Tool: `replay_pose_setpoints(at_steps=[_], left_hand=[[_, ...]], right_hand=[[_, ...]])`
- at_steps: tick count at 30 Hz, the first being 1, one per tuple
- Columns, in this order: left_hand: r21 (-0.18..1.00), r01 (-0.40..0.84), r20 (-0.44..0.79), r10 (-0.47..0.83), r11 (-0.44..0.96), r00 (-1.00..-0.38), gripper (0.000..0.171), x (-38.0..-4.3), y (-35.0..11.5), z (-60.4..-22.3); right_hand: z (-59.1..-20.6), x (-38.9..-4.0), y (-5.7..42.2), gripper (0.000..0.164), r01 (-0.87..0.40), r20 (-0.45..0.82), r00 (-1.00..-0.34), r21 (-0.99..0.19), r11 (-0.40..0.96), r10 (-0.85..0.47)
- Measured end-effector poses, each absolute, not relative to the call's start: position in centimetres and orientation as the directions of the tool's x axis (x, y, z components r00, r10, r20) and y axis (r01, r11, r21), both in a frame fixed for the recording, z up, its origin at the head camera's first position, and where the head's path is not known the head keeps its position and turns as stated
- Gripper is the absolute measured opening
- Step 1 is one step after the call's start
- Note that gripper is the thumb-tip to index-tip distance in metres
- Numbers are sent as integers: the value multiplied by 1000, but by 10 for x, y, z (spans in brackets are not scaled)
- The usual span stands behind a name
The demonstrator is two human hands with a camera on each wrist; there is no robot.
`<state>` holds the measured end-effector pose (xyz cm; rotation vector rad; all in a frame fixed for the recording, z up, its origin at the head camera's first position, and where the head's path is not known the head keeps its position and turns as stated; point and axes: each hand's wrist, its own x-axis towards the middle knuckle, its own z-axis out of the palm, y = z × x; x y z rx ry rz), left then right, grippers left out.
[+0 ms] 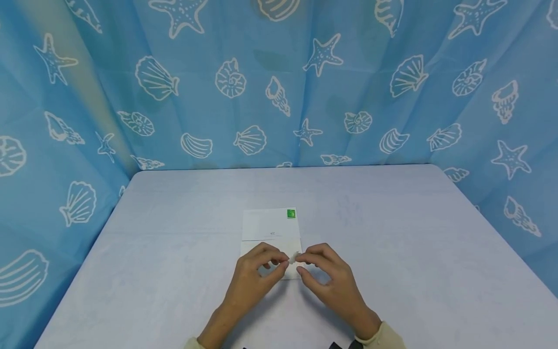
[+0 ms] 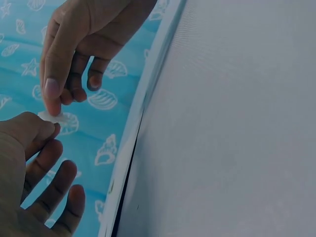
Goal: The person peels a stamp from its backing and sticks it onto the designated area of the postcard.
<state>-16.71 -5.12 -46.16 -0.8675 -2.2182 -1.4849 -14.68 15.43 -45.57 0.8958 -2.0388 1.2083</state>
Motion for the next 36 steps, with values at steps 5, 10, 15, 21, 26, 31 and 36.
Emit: replay_pose_setpoints(at_steps=[5, 10, 15, 21, 26, 31, 36], left_hand=[[688, 680, 598, 333, 254, -729, 5, -165, -49, -460], [674, 698, 613, 345, 242, -711, 6, -164, -48, -459], [669, 702, 617, 345, 243, -707, 6, -163, -47, -459], [673, 696, 610, 345, 250, -713, 5, -163, -47, -459], [670, 702, 615, 351, 240, -706, 7, -162, -47, -460], [680, 691, 601, 352, 247, -718, 5, -162, -48, -460], [684, 677, 589, 342, 272, -732, 4, -163, -48, -461]], right_hand=[[-460, -148, 156, 37, -780, 754, -606, -502, 373, -253], [-465, -150, 156, 31, -786, 760, -598, -493, 374, -255], [-465, -149, 155, 30, -777, 757, -605, -495, 389, -245], [-465, -148, 154, 26, -760, 750, -620, -501, 414, -231], [-464, -147, 155, 21, -765, 757, -611, -489, 420, -232], [-464, -148, 157, 17, -760, 760, -610, -480, 438, -224], [-463, -149, 161, 21, -735, 752, -627, -486, 473, -201]])
